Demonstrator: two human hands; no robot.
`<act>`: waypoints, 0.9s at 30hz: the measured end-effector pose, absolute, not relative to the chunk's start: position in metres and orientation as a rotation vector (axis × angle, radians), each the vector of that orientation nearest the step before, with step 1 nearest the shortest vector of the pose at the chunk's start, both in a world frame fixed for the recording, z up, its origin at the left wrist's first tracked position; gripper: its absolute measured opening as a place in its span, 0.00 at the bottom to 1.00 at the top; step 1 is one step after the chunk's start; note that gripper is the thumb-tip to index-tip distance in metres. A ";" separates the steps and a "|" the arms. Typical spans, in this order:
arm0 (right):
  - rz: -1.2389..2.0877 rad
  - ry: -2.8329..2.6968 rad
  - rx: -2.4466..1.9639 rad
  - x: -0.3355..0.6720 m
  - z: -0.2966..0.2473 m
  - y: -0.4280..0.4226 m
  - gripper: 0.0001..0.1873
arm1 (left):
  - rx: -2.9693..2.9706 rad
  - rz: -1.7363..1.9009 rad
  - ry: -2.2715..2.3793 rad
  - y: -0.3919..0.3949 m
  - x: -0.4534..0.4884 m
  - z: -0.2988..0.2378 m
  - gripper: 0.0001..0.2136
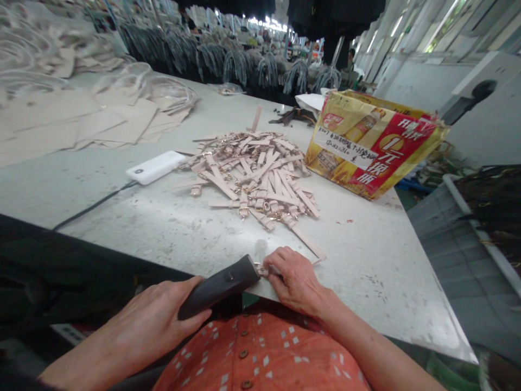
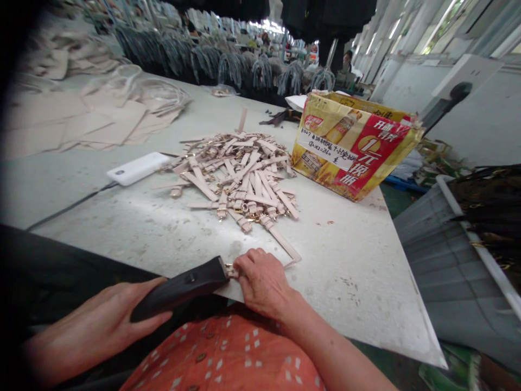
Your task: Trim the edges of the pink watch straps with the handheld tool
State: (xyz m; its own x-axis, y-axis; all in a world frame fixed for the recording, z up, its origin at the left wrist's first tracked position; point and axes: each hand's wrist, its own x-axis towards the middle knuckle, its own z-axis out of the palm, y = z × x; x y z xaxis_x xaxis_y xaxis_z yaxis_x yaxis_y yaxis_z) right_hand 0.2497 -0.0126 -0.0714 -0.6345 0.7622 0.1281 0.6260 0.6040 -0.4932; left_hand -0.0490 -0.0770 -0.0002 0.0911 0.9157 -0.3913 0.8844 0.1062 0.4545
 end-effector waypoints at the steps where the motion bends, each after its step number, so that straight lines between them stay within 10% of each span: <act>1: 0.573 -2.525 -1.136 0.249 -0.070 -0.012 0.12 | 1.756 0.054 1.768 -0.077 -0.049 0.000 0.12; 27: 0.731 -2.383 -1.131 0.232 -0.067 0.003 0.10 | 1.706 0.021 1.714 -0.094 -0.058 -0.020 0.16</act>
State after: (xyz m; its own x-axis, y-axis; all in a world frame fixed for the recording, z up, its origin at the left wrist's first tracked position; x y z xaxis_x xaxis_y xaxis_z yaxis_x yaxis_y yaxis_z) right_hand 0.2318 0.0033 -0.0671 -0.5917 0.7954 0.1310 0.5853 0.5357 -0.6087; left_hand -0.0576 -0.0938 -0.0196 0.1212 0.8803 -0.4587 0.8689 0.1294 0.4779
